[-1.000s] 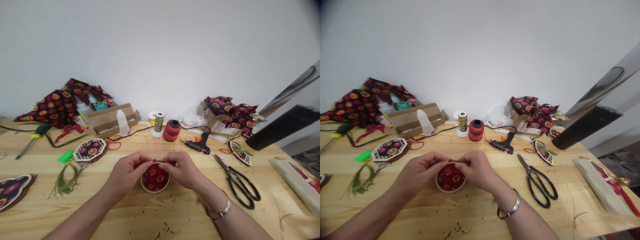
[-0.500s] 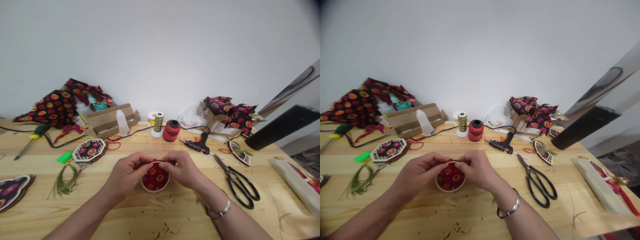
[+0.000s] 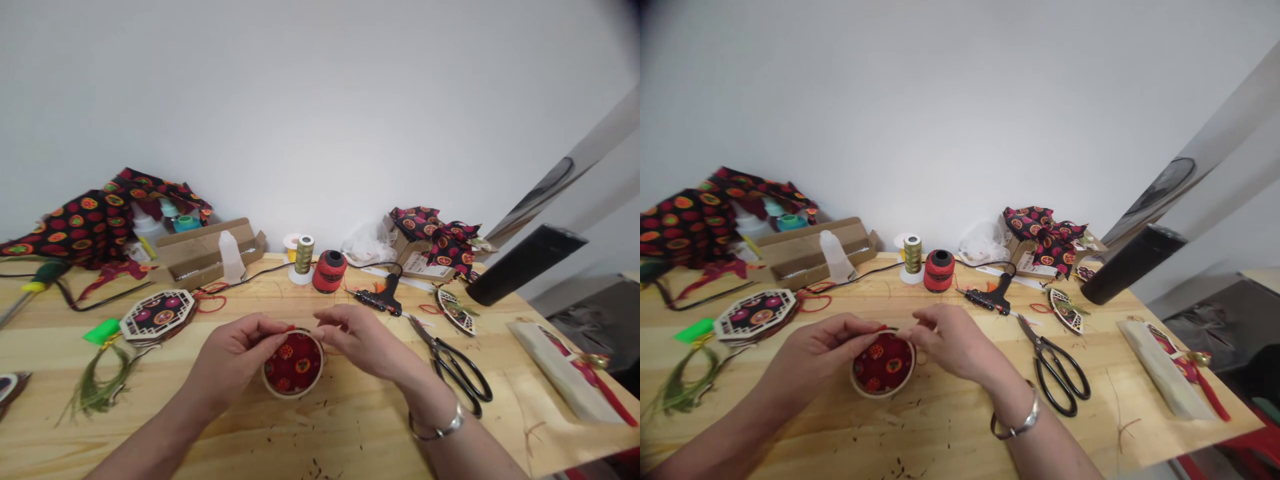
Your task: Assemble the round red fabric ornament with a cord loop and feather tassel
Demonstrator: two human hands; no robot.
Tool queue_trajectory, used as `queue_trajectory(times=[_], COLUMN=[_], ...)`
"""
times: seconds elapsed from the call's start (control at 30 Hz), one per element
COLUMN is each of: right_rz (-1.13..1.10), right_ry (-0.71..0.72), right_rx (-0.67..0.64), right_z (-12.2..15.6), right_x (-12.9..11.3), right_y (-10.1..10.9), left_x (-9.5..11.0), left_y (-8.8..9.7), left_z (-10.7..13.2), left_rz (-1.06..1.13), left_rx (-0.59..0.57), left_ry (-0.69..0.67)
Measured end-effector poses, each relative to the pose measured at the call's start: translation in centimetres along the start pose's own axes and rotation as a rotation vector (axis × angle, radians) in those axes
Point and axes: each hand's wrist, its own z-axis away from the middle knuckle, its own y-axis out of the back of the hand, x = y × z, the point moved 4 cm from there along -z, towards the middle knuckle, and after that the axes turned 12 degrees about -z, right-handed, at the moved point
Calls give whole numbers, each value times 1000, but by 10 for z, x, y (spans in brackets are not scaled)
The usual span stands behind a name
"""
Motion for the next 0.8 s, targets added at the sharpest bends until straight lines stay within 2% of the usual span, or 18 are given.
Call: queue_trajectory(times=[0.1,0.17,0.3,0.4,0.57,0.8], right_rz=[510,657,797,841,1030,1045], right_ry=[22,-45,-60,-19,68,93], right_rx=[112,157,79,19,-94,-93], right_z=[2,1,0,-1,-4,1], right_x=[4,21,58,73,82,83], right_y=[38,64,93,97,93,96], left_x=[2,1,-4,-6,-4,0], left_y=[-2,-5,-7,-9,-8,-7], left_z=[2,3,4,4,3,3], left_rz=[0,14,51,56,45,46], left_rx=[-21,-47,-96,-119,-93,-80], left_ry=[18,28,31,26,33,37])
